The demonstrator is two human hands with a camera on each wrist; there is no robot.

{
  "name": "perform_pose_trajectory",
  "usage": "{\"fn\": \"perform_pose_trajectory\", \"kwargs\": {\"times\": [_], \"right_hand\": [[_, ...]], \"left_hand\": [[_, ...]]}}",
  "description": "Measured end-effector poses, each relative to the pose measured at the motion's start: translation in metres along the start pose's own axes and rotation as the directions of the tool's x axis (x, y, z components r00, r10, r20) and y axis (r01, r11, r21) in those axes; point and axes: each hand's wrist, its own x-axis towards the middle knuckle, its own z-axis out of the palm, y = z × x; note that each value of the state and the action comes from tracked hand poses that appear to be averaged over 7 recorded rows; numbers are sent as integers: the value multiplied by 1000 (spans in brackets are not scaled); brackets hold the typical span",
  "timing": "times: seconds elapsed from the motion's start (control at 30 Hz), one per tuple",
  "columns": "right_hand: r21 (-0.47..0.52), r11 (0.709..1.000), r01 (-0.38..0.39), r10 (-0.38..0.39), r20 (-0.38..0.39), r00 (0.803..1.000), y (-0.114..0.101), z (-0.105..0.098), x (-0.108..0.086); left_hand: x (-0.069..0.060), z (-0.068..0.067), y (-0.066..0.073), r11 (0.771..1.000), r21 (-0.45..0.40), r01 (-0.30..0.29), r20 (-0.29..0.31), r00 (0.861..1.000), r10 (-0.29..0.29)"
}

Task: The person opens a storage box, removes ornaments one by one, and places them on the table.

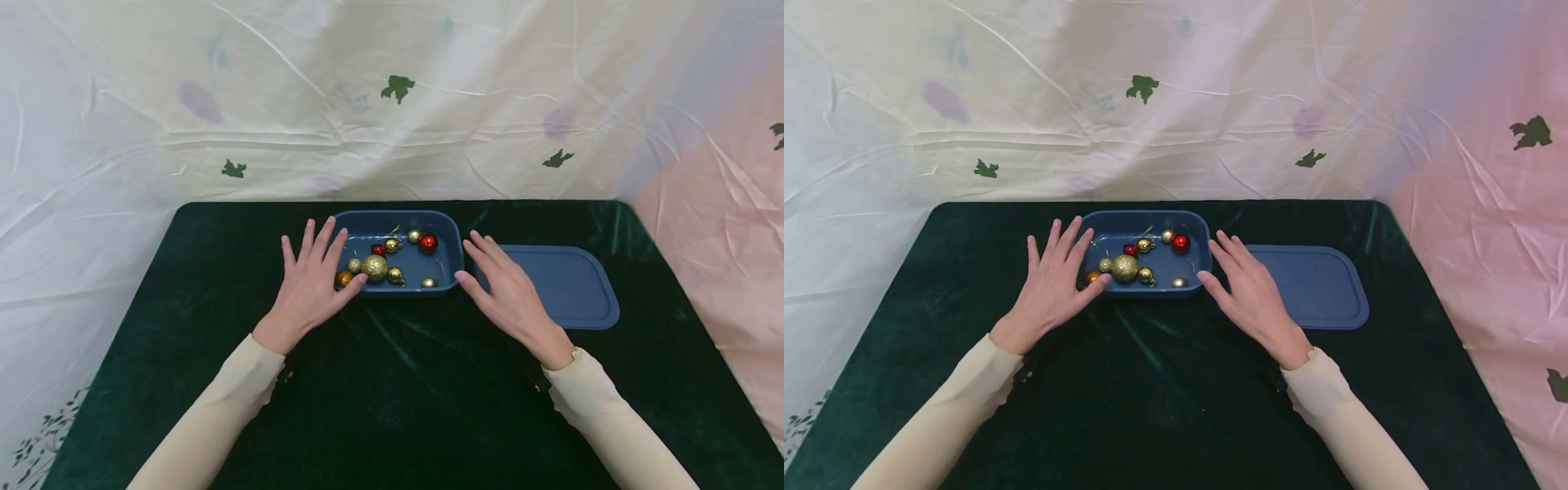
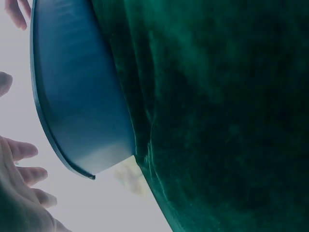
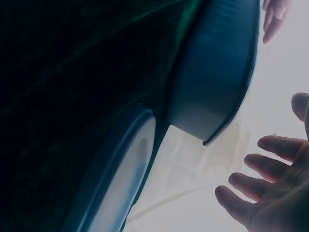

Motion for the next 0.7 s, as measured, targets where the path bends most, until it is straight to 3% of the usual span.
{"fn": "perform_pose_trajectory", "kwargs": {"times": [0.43,0.7], "right_hand": [[-144,990,0,16,112,994,4,12,23],[-148,988,-34,56,146,988,7,18,30]], "left_hand": [[23,-5,-4,997,-14,-73,111,991,74],[40,-4,-2,984,-152,-92,204,971,122]]}}
